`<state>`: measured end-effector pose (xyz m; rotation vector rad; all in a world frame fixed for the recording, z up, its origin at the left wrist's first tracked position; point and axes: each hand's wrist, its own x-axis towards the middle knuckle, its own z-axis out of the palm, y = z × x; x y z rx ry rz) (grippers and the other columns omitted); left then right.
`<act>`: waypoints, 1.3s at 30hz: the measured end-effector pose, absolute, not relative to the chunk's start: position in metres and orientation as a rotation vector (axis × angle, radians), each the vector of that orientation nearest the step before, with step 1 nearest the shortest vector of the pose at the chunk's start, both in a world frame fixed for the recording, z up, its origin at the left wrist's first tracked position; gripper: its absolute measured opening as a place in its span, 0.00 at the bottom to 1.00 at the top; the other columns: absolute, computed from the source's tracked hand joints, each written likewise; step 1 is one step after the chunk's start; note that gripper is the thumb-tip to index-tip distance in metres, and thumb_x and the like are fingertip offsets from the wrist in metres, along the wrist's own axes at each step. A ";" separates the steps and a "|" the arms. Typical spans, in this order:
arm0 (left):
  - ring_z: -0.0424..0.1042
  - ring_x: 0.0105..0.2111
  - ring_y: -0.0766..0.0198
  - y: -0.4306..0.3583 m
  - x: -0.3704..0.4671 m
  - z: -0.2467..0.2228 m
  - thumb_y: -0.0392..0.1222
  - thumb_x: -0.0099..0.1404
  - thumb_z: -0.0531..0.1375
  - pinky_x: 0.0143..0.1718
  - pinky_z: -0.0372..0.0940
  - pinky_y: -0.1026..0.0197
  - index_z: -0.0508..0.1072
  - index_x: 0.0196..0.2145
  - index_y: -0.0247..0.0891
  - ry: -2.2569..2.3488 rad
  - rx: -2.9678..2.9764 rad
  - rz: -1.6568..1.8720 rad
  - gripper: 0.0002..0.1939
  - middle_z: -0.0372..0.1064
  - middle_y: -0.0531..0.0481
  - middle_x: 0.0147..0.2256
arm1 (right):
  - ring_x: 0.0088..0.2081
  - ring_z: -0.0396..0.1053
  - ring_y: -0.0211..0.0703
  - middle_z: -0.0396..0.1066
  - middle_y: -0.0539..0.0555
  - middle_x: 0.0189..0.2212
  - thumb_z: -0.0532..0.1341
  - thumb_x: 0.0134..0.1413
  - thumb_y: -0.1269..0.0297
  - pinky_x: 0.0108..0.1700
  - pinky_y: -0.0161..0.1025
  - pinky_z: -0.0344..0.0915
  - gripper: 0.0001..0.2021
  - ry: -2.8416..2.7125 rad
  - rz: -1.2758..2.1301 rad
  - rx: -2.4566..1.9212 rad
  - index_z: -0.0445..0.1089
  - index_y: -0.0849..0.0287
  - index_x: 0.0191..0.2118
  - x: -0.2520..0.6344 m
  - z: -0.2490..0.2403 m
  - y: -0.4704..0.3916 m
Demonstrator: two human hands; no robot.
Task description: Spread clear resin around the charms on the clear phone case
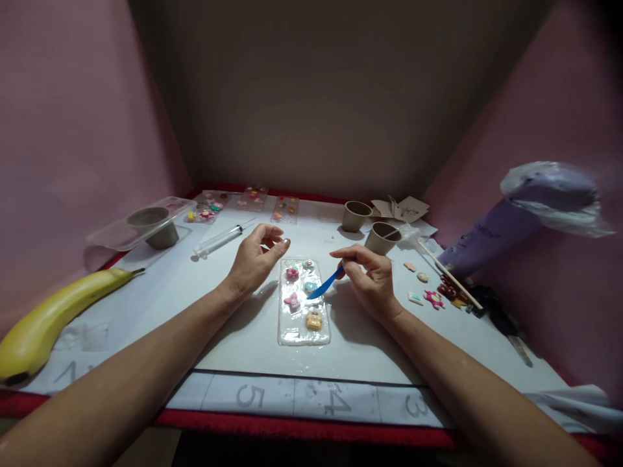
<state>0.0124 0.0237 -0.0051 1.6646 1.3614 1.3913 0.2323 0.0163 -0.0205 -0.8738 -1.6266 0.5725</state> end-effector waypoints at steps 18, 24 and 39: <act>0.68 0.37 0.60 0.022 0.012 -0.008 0.43 0.64 0.58 0.38 0.65 0.55 0.69 0.40 0.38 1.505 1.927 1.311 0.09 0.70 0.47 0.38 | 0.24 0.66 0.37 0.68 0.49 0.24 0.55 0.51 0.76 0.28 0.38 0.65 0.13 -1.664 0.514 -0.827 0.76 0.58 0.35 0.235 -0.020 0.016; 0.68 0.37 0.61 0.022 0.012 -0.006 0.42 0.64 0.58 0.38 0.65 0.55 0.69 0.40 0.37 1.533 1.967 1.304 0.08 0.69 0.47 0.38 | 0.24 0.65 0.37 0.68 0.50 0.24 0.56 0.50 0.74 0.27 0.38 0.64 0.12 -1.679 0.508 -0.842 0.77 0.59 0.34 0.236 -0.021 0.016; 0.68 0.37 0.60 0.026 0.007 -0.006 0.43 0.64 0.57 0.41 0.64 0.54 0.68 0.39 0.38 1.531 2.003 1.329 0.07 0.70 0.47 0.37 | 0.22 0.65 0.36 0.68 0.48 0.21 0.54 0.46 0.74 0.27 0.36 0.64 0.13 -1.667 0.555 -1.016 0.77 0.59 0.29 0.235 -0.018 0.018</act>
